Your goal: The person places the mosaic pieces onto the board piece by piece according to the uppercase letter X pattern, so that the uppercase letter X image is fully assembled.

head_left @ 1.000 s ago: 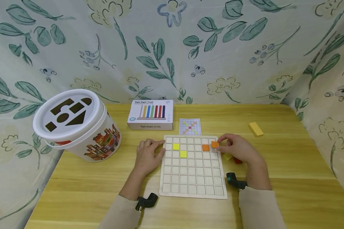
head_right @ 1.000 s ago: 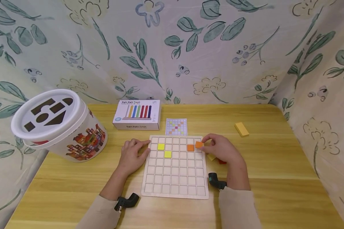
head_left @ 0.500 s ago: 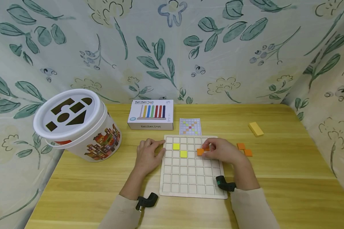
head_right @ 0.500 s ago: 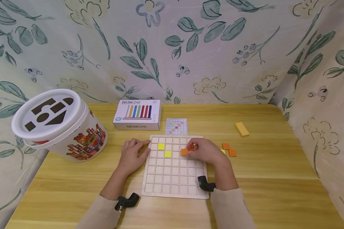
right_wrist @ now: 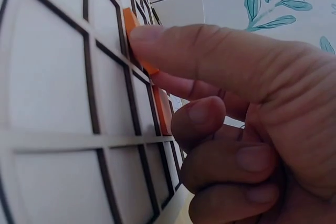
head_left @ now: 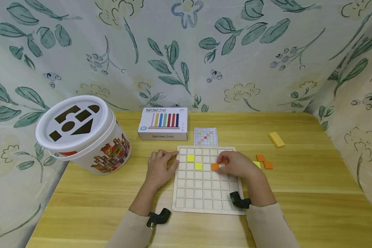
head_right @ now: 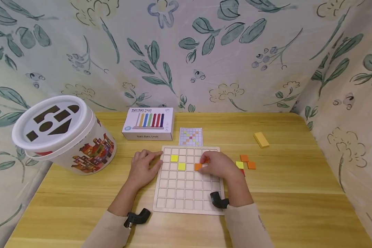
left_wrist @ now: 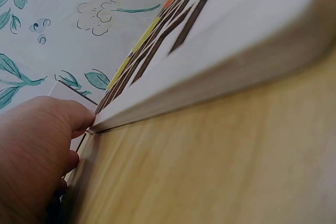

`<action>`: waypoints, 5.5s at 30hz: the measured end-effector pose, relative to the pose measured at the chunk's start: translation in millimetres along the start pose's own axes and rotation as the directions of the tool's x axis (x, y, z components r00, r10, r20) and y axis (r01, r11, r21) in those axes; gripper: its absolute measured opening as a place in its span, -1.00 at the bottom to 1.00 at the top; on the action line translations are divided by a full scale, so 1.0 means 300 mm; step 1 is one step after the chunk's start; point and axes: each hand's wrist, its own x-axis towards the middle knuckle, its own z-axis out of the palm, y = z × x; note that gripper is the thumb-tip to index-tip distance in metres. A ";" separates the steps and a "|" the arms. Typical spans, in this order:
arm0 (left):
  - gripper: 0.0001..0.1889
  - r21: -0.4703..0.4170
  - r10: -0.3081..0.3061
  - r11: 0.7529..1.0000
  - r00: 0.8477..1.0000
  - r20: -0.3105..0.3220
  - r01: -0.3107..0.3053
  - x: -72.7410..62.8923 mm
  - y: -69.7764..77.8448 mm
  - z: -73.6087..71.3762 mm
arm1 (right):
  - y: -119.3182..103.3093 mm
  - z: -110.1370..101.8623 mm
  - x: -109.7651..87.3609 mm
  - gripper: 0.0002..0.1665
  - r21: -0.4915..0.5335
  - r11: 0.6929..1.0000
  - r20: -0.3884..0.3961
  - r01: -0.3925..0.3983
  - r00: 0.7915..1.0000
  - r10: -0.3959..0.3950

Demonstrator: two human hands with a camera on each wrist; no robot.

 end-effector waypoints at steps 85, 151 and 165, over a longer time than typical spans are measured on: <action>-0.60 -0.018 -0.020 1.000 1.000 0.023 0.021 0.001 0.010 -0.007 | 0.336 -0.198 -0.160 -0.46 0.041 0.992 -0.148 -0.123 0.981 0.127; -0.61 -0.003 -0.023 1.000 1.000 0.017 0.024 -0.003 0.012 -0.008 | -0.056 0.105 -0.081 -0.77 -0.059 0.994 -0.016 0.097 0.995 -0.098; -0.61 0.000 -0.027 1.000 0.999 0.023 0.027 -0.003 0.014 -0.010 | -0.020 0.067 -0.088 -0.73 -0.027 0.994 -0.026 0.105 0.994 -0.105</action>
